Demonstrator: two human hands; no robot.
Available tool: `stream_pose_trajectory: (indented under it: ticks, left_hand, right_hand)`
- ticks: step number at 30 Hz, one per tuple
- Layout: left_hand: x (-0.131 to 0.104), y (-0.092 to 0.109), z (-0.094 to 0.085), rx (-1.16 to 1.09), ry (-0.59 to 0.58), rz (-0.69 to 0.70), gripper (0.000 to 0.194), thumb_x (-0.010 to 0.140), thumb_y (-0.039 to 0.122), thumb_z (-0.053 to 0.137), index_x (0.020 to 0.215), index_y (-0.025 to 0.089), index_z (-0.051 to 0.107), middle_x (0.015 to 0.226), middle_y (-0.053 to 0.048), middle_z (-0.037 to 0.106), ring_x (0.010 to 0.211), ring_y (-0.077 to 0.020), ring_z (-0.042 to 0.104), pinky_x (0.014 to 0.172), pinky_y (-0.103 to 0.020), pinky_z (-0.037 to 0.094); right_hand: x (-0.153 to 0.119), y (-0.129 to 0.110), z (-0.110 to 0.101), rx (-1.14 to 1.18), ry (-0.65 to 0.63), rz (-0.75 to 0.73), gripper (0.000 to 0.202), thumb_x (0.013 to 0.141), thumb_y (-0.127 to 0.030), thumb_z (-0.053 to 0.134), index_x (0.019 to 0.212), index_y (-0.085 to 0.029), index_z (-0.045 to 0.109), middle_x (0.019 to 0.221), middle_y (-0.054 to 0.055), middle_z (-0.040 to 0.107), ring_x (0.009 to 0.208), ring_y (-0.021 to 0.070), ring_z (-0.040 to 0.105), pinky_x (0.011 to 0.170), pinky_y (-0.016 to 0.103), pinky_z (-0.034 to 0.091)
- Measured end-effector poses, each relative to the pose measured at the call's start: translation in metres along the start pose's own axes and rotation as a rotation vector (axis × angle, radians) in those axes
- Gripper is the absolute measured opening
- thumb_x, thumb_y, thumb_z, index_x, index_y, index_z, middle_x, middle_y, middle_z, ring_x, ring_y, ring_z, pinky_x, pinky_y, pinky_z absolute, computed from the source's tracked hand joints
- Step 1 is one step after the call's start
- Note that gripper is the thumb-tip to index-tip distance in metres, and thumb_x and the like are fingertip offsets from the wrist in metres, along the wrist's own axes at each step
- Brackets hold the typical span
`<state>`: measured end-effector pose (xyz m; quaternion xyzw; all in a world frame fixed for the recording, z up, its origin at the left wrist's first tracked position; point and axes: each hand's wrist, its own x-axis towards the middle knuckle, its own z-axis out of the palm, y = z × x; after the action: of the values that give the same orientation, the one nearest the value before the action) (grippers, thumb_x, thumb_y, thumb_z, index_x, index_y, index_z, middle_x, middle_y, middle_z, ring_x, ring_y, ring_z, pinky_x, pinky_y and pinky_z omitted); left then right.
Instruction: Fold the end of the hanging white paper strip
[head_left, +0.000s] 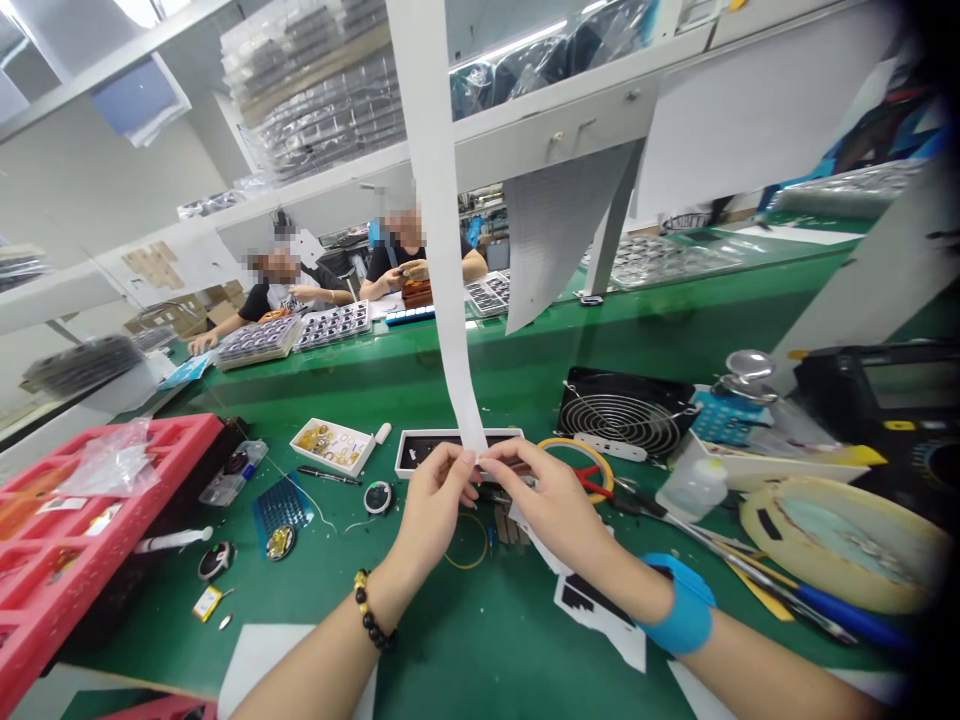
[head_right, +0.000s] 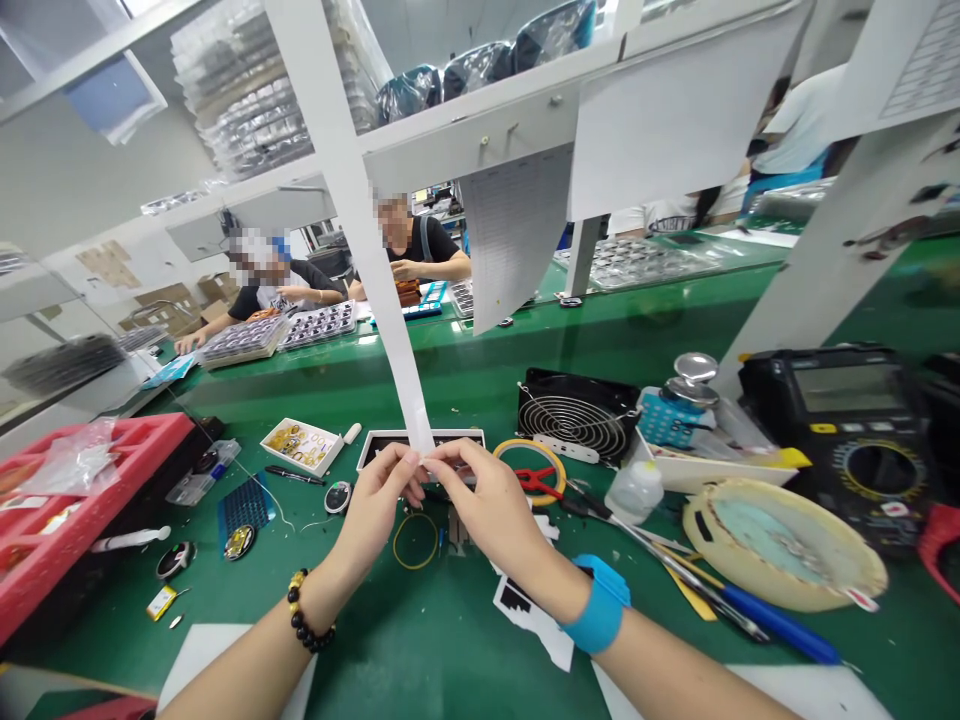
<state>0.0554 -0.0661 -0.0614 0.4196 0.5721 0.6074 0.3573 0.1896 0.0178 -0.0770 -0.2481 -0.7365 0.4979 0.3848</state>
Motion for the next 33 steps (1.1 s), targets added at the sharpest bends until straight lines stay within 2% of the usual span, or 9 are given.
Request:
stream_pose_trajectory:
  ticks: [7, 15, 26, 33]
  left_hand:
    - [-0.003, -0.004, -0.001, 0.073, -0.014, 0.028, 0.033, 0.095, 0.051, 0.061, 0.099, 0.019, 0.064, 0.088, -0.003, 0.063, 0.074, -0.0137, 0.057, 0.063, -0.022, 0.048]
    - [-0.004, 0.001, -0.001, 0.048, -0.006, 0.044, 0.03, 0.093, 0.046, 0.064, 0.099, 0.017, 0.065, 0.084, -0.002, 0.062, 0.07, -0.012, 0.055, 0.063, -0.021, 0.047]
    - [-0.001, 0.004, -0.001, -0.025, 0.007, 0.01, 0.035, 0.089, 0.049, 0.066, 0.092, 0.014, 0.067, 0.077, -0.003, 0.062, 0.067, -0.0126, 0.055, 0.063, -0.022, 0.047]
    - [-0.002, -0.002, 0.0, -0.022, -0.03, 0.027, 0.034, 0.091, 0.048, 0.066, 0.101, 0.015, 0.068, 0.087, -0.005, 0.066, 0.074, -0.0138, 0.058, 0.064, -0.022, 0.048]
  right_hand:
    - [0.0, 0.002, 0.0, 0.044, -0.001, 0.024, 0.025, 0.098, -0.046, 0.058, 0.096, -0.022, 0.065, 0.096, 0.003, 0.069, 0.09, 0.0217, 0.065, 0.081, 0.035, 0.051]
    - [0.0, 0.001, 0.002, 0.083, 0.005, 0.008, 0.021, 0.098, -0.045, 0.059, 0.1, -0.024, 0.065, 0.101, 0.003, 0.068, 0.094, 0.0214, 0.065, 0.085, 0.035, 0.052]
    - [0.002, -0.004, 0.0, 0.038, 0.011, -0.04, 0.021, 0.097, -0.043, 0.059, 0.098, -0.025, 0.071, 0.107, 0.005, 0.069, 0.101, 0.0236, 0.064, 0.086, 0.036, 0.054]
    - [0.002, -0.005, -0.001, 0.065, 0.092, 0.02, 0.028, 0.089, -0.051, 0.067, 0.093, -0.023, 0.071, 0.101, 0.006, 0.071, 0.089, 0.024, 0.067, 0.08, 0.036, 0.057]
